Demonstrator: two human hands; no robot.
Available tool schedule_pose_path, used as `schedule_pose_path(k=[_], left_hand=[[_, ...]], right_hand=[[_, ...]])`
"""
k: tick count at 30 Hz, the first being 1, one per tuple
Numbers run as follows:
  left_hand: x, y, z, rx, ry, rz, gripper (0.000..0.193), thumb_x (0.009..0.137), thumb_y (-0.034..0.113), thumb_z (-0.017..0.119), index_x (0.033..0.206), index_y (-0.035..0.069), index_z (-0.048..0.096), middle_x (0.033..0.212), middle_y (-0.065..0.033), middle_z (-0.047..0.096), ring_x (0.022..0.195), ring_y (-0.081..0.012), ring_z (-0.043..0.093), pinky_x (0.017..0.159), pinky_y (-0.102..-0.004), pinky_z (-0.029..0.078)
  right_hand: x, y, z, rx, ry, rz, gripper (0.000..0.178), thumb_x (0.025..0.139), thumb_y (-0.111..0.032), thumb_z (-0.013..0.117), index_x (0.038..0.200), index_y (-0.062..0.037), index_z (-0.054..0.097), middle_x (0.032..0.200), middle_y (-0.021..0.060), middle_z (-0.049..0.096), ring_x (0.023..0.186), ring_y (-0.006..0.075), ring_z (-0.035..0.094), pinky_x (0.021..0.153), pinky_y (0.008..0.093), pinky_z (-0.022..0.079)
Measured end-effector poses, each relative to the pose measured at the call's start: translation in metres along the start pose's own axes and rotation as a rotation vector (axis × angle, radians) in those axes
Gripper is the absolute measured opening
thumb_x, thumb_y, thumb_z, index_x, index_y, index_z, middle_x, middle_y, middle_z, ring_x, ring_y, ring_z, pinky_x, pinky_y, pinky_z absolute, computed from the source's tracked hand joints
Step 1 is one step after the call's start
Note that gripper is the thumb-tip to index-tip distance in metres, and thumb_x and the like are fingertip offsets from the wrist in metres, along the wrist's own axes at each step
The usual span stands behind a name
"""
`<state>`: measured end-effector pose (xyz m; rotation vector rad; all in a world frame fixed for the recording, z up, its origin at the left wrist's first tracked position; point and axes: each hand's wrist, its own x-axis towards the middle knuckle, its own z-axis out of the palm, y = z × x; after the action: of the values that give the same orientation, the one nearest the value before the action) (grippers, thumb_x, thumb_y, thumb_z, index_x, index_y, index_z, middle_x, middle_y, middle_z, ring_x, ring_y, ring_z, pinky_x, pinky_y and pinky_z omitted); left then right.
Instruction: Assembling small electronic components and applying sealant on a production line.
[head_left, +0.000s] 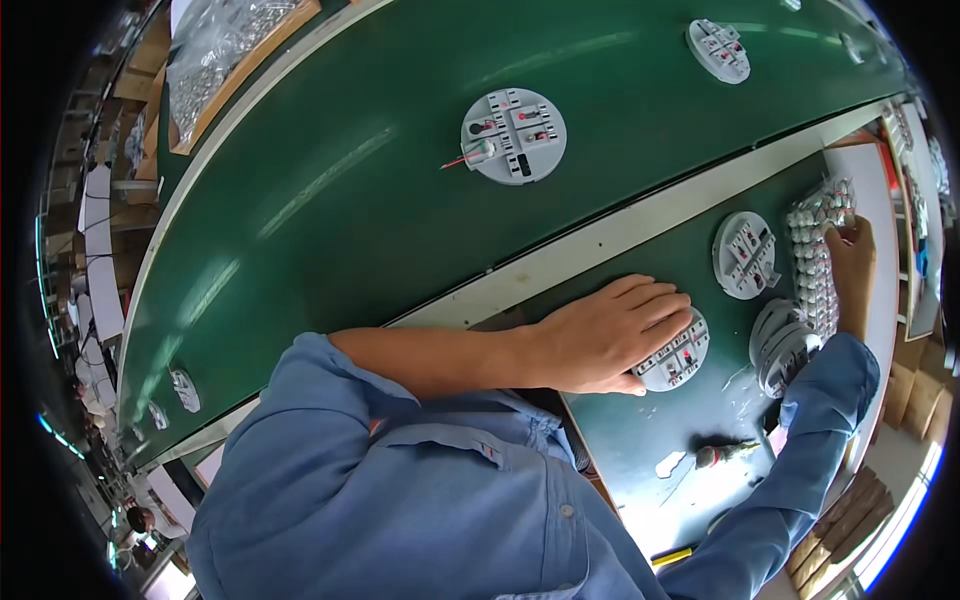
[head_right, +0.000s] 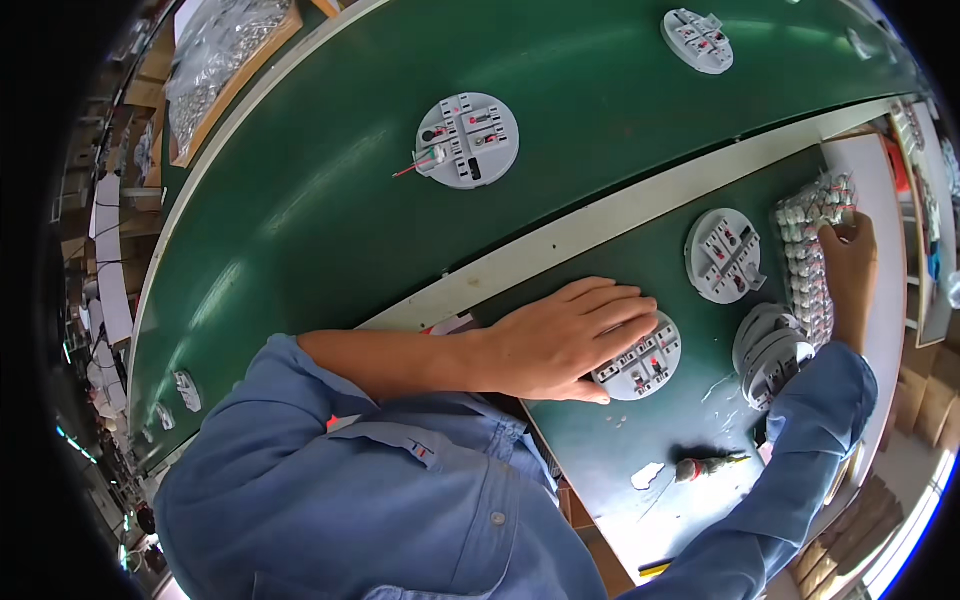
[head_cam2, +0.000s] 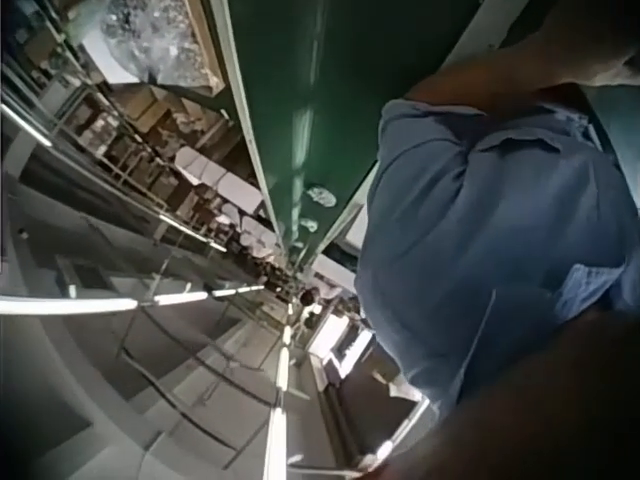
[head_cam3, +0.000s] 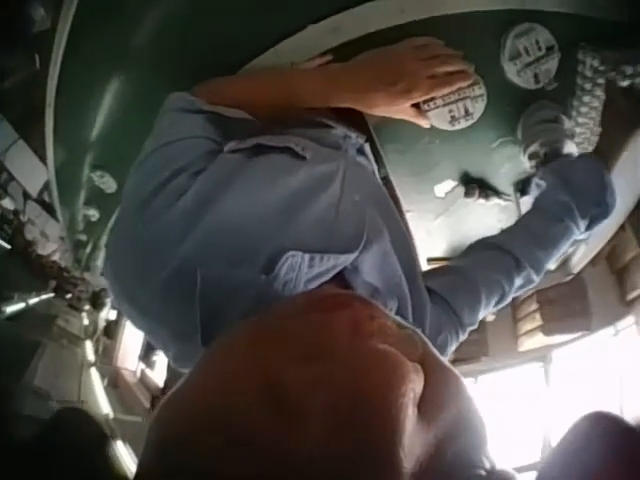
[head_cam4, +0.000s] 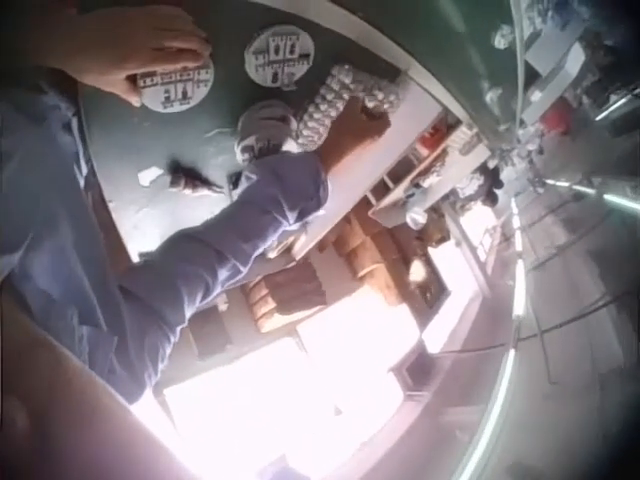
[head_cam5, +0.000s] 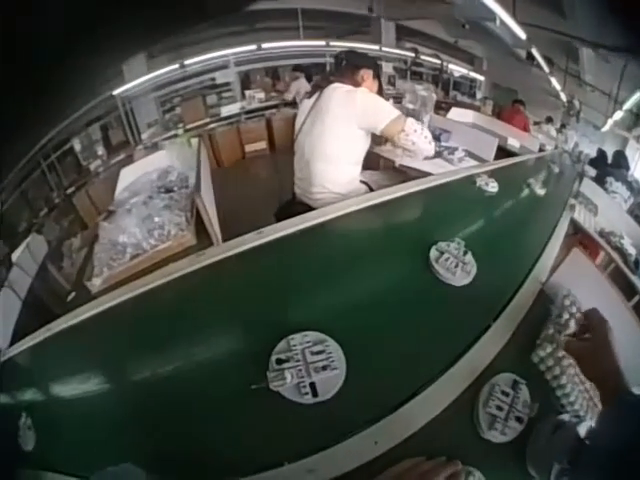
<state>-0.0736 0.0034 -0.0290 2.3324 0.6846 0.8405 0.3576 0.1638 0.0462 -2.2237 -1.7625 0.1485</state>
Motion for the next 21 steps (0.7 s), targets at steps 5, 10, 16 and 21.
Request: schedule_pose_path(k=[5,10,16,21], left_hand=[[-0.001,-0.012,0.009,-0.052,0.004,0.032,0.089,0.074,0.031,0.095,0.145,-0.004,0.053,0.15,-0.0202,0.054,0.134,-0.035,0.053,0.118,-0.0458,0.04],[0.024,-0.014,0.029,-0.009,-0.057,-0.086,0.102,0.07,0.027,0.098,0.156,0.0,0.051,0.161,-0.0178,0.05,0.143,-0.0378,0.054,0.121,-0.0489,0.041],[0.041,-0.012,0.068,0.044,-0.07,-0.083,0.108,0.072,0.018,0.097,0.165,0.003,0.045,0.166,-0.0196,0.049,0.145,-0.0377,0.054,0.123,-0.0492,0.042],[0.041,-0.008,0.048,-0.069,-0.133,-0.098,0.107,0.074,0.014,0.097,0.165,0.001,0.041,0.156,-0.0216,0.056,0.142,-0.0362,0.056,0.123,-0.0487,0.041]], right_hand=[[-0.1,-0.045,-0.05,0.201,-0.052,0.05,0.051,0.094,-0.011,0.075,0.143,-0.0027,0.063,0.117,0.012,0.076,0.101,0.0236,0.073,0.086,0.0315,0.057],[-0.254,-0.073,-0.019,0.376,-0.174,0.064,0.061,0.085,0.011,0.065,0.143,-0.0044,0.062,0.115,0.0119,0.076,0.089,0.0204,0.07,0.077,0.0304,0.058],[-0.296,-0.023,0.029,0.2,-0.086,0.116,0.046,0.086,0.004,0.076,0.131,-0.0005,0.067,0.11,0.0128,0.076,0.086,0.0246,0.07,0.08,0.0347,0.059],[-0.313,-0.013,0.036,0.28,0.001,0.204,0.042,0.084,0.009,0.077,0.125,0.0004,0.073,0.111,0.0093,0.078,0.085,0.0209,0.069,0.078,0.0309,0.056]])
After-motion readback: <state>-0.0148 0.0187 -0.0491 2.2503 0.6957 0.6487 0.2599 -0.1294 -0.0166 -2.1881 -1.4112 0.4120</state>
